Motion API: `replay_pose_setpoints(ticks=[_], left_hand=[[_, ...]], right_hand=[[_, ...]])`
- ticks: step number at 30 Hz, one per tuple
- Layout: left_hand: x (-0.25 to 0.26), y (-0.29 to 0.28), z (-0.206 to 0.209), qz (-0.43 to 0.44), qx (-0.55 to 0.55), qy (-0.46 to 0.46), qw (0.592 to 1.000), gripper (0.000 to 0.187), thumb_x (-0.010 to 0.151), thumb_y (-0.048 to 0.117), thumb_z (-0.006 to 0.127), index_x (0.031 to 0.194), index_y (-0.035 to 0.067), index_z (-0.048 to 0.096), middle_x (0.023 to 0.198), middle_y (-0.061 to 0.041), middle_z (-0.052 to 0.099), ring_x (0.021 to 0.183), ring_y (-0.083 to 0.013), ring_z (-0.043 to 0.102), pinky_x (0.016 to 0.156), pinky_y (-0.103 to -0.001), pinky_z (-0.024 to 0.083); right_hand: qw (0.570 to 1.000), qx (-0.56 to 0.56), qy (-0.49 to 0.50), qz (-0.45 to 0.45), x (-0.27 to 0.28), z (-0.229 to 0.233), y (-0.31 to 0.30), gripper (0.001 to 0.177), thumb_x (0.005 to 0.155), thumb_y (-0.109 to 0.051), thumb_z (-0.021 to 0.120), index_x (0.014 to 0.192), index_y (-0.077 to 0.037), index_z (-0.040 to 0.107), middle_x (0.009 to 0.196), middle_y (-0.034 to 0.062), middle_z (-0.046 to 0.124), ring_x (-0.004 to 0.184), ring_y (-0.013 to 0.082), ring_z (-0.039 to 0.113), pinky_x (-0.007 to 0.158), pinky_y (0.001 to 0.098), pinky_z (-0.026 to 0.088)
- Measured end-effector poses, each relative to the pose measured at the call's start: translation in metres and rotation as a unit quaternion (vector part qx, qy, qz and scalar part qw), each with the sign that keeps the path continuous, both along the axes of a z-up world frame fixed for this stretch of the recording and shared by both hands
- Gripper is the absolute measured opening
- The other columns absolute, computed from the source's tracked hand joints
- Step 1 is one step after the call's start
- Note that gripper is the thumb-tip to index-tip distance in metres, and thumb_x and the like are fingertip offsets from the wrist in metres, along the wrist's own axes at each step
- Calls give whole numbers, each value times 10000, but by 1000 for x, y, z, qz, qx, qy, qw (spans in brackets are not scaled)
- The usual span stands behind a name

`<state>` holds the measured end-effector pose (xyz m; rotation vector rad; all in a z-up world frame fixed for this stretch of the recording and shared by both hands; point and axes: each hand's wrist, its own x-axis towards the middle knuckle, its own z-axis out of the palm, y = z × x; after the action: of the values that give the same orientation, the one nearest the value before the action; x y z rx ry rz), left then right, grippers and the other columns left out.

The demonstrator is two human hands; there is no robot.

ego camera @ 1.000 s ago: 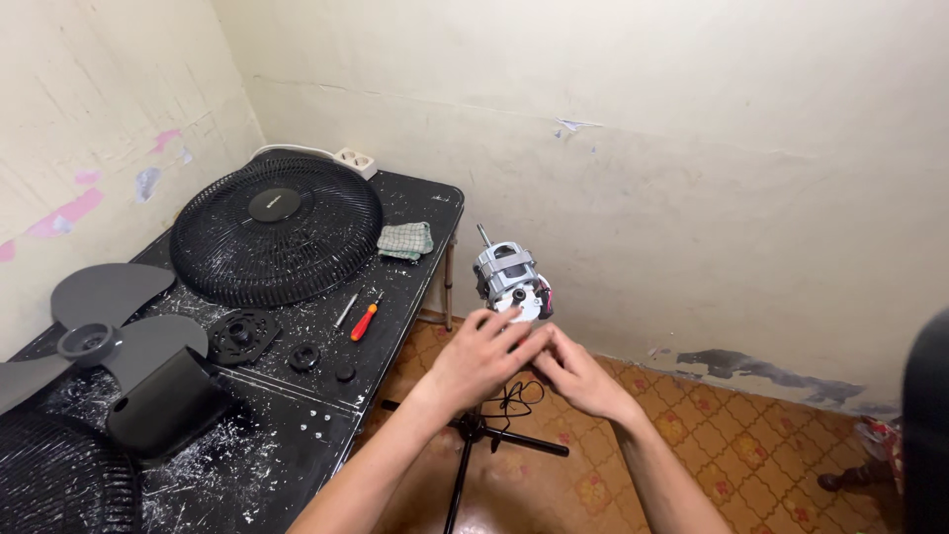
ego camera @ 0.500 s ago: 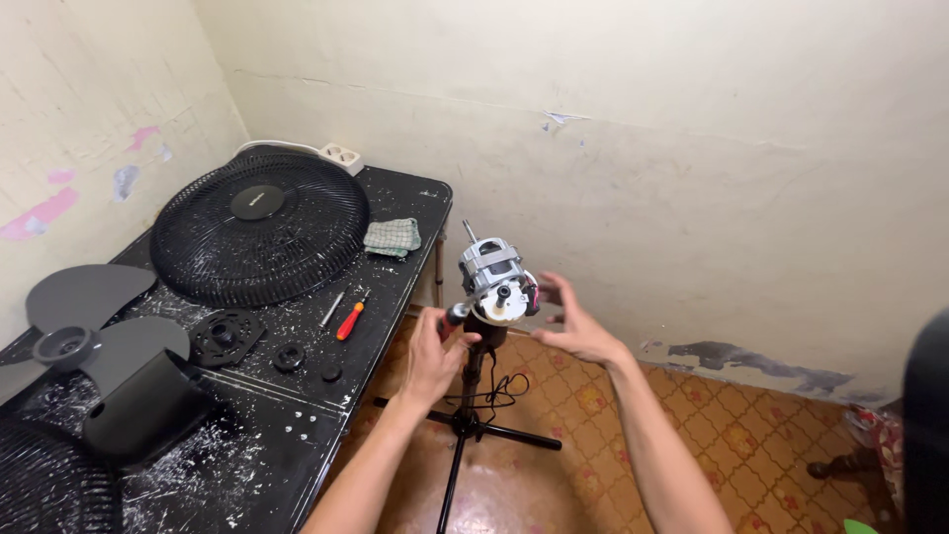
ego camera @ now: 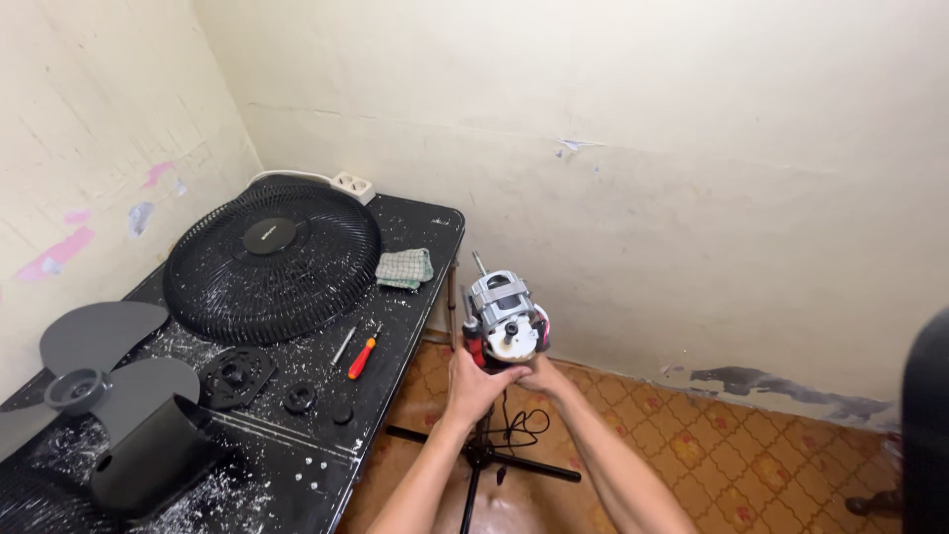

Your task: The person uses a screwdriver to tighten screws on a small white electronic device held in both hands. The device is rotated several times to access different screw locations. A second screwdriver is briefly used before returning to the first tool. The work continues until the clip ends.

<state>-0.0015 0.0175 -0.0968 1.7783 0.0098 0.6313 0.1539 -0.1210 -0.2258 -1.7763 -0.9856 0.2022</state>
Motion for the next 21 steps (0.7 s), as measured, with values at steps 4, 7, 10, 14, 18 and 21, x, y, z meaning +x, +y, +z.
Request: replay_pose_setpoints(ticks=[4, 7, 10, 14, 18, 21], left_hand=[[8, 9, -1, -44, 1, 8, 999, 642, 578, 280, 1010, 1087, 12, 724, 1006, -109, 819, 920, -185, 791, 855, -341, 610], [11, 14, -4, -83, 5, 0, 997, 640, 577, 278, 1019, 1086, 9, 740, 999, -102, 825, 918, -165, 782, 862, -335, 608], [17, 12, -7, -129, -40, -36, 990, 738, 591, 300, 1012, 1177, -5, 682, 1067, -90, 789, 976, -150, 738, 902, -326, 592], [19, 3, -9, -220, -186, -63, 956, 943, 599, 368, 1014, 1334, -4, 555, 1223, -60, 701, 1138, -144, 661, 1013, -321, 539], [5, 6, -10, -197, -69, -90, 974, 970, 579, 350, 1018, 1339, -40, 558, 1302, -125, 678, 1203, -185, 629, 1052, -349, 508], [-5, 5, -5, -168, -27, -104, 980, 967, 582, 366, 997, 1331, -21, 523, 1366, -111, 640, 1230, -185, 615, 1039, -349, 507]], right_hand=[[985, 25, -131, -108, -20, -2, 13, 499, 752, -26, 809, 1233, -69, 687, 1241, 98, 716, 1170, 231, 667, 1007, 391, 543], [966, 101, -170, -167, -47, 13, 20, 580, 712, -31, 823, 1256, -33, 623, 1228, 125, 681, 1132, 255, 646, 980, 409, 525], [929, 271, -33, -251, -78, 32, 29, 566, 758, -96, 789, 1284, -47, 585, 1186, 133, 695, 1065, 257, 675, 928, 410, 569], [878, 139, -181, -421, -101, 41, 29, 507, 763, -193, 840, 1224, -123, 641, 1147, 83, 742, 1097, 237, 722, 966, 424, 553], [830, 83, -158, -529, -107, 21, 29, 751, 723, -206, 819, 1364, -11, 481, 1268, 194, 557, 1219, 394, 478, 1019, 549, 358], [833, 82, -163, -522, -106, 7, 26, 823, 689, -164, 780, 1416, -7, 430, 1339, 212, 507, 1280, 408, 428, 1065, 579, 302]])
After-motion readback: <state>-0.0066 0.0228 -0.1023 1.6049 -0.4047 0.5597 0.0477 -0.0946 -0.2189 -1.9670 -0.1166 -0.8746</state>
